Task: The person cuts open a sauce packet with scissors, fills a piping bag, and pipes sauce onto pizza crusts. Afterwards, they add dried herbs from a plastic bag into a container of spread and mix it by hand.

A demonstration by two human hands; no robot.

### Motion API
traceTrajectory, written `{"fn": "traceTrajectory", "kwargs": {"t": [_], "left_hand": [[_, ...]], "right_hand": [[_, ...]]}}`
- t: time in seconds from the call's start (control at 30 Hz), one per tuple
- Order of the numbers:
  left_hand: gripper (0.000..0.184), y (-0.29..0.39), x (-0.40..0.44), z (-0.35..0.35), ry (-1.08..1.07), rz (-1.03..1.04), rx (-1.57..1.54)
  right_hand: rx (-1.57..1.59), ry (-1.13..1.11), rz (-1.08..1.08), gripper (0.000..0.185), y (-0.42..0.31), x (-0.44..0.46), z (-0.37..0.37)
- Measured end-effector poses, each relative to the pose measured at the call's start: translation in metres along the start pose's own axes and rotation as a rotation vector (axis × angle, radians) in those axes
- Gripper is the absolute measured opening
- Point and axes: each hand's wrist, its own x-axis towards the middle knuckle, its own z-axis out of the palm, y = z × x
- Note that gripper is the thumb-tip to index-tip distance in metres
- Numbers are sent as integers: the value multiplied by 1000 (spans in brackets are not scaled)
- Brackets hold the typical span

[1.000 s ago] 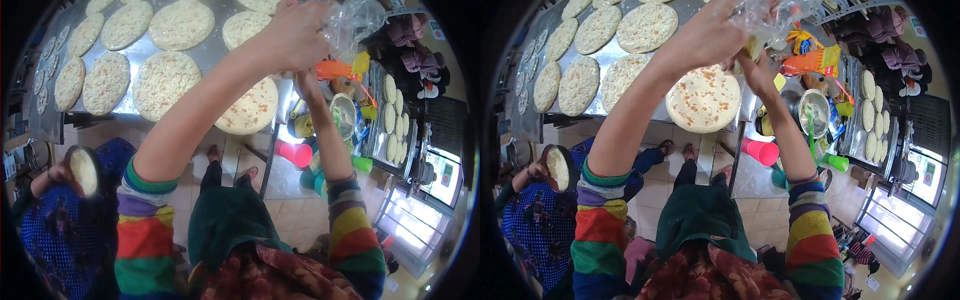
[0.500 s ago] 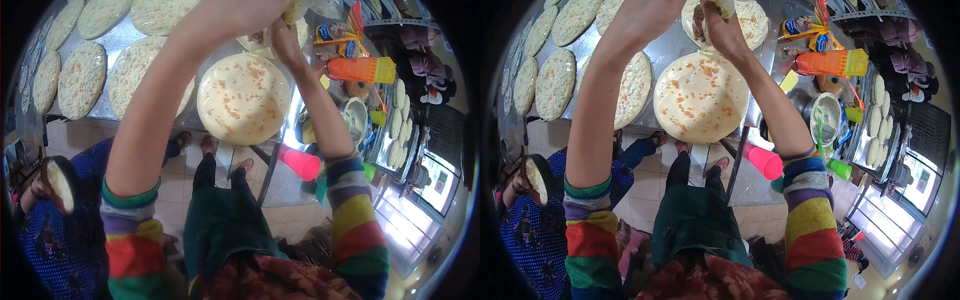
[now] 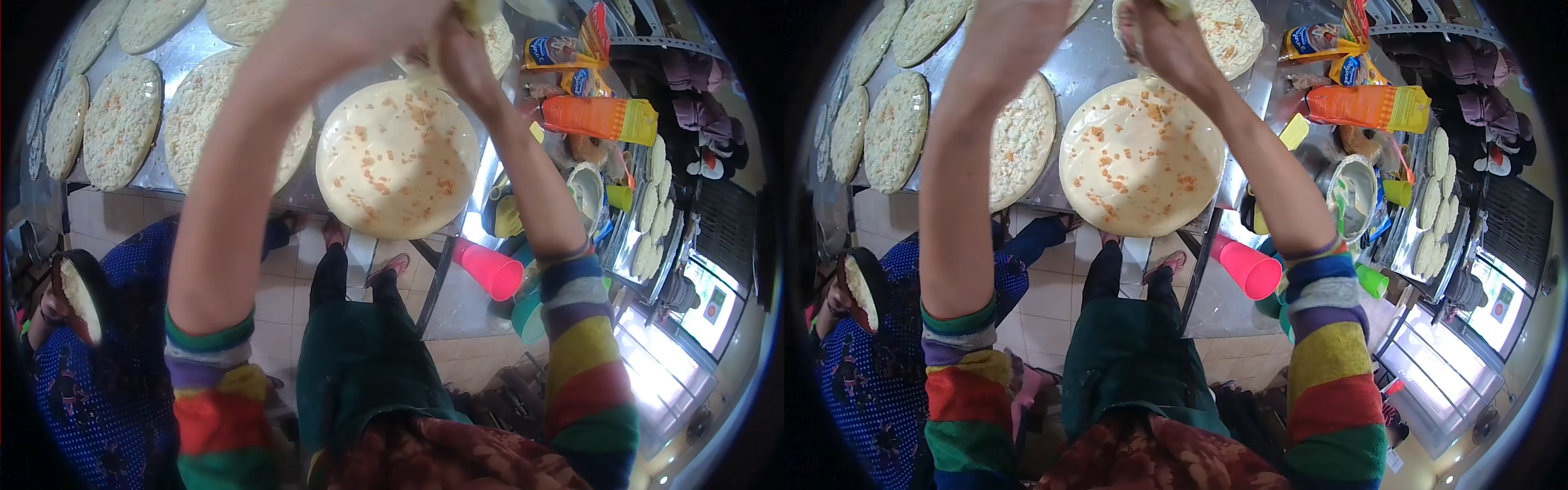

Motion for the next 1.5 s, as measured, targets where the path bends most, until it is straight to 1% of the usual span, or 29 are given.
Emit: {"fn": "traceTrajectory", "kwargs": {"t": [0.1,0.17,0.2,0.23,0.27,0.3,0.33,0.43,0.5,0.53,0.6,0.7,0.73,0.77,0.8,0.83,0.9,0.97,1.0,1.03,1.1,1.13,1.17,1.23,1.3,1.33,1.4,1.43,1.5], "left_hand": [[35,-29,-3,15,362,237,-43],[34,19,-26,2,212,50,-229],[33,17,-21,5,110,181,-478],[32,3,1,9,-127,379,-887],[33,-10,20,7,-516,525,-1291],[35,-13,32,5,-679,604,-1399],[33,9,18,23,-283,648,-1181],[32,7,6,27,-145,598,-1030],[31,-10,-7,19,91,562,-667],[31,-23,-13,15,242,518,-378],[30,-47,-24,11,431,445,61],[30,-55,-26,13,474,414,183],[29,-47,-27,12,434,409,84],[29,-34,-27,11,333,413,-149],[29,-21,-26,9,173,419,-506],[29,-13,-21,6,-95,448,-994],[29,-12,-7,1,-639,464,-1621],[28,-19,-2,-1,-811,465,-1754],[28,-21,-5,0,-711,502,-1626],[29,-26,-11,-4,-487,523,-1409],[32,-45,-34,-6,127,548,-499],[34,-53,-41,-1,385,505,36],[37,-59,-43,3,516,459,302],[39,-60,-40,9,535,452,347],[40,-59,-36,15,562,448,387],[39,-50,-36,15,500,438,195],[35,-7,-40,7,39,407,-845],[34,8,-41,5,-154,368,-1203],[28,11,-32,15,-253,475,-1336]], "right_hand": [[57,-12,-27,35,-38,-6,27],[-71,22,-26,27,-31,-11,20],[-204,58,-19,24,-14,-19,-1],[-338,94,-11,24,0,-27,-21],[-616,101,-264,21,7,-34,-41],[-889,104,-524,21,13,-41,-60],[-1155,104,-788,22,12,-43,-66],[-864,30,-374,26,12,-40,-49],[-559,73,-2,45,4,-30,-20],[-129,107,33,45,-2,-20,4],[44,-105,37,35,-35,-4,42],[10,-94,-22,34,-41,-8,49],[-257,-89,-109,30,-23,-11,33],[-428,-53,-10,41,-9,-23,6],[-486,-18,-21,41,-2,-33,-14],[-480,29,-102,44,-8,-48,-24],[-445,76,-209,52,-18,-64,-28],[-395,57,-195,56,-24,-66,-21],[-366,40,-172,54,-25,-64,-17],[-216,4,-92,43,-14,-51,-9],[154,-52,121,24,20,-21,4],[152,-183,-11,21,-10,-7,36],[74,-116,19,28,-42,-12,62],[39,-138,-217,27,-48,-8,75],[-543,-144,-340,23,-4,-15,28],[-840,-144,-395,22,10,-18,10],[-552,-28,-259,36,-8,-55,-13],[-495,23,-255,45,-16,-67,-18],[-469,51,-252,54,-22,-77,-18]]}}
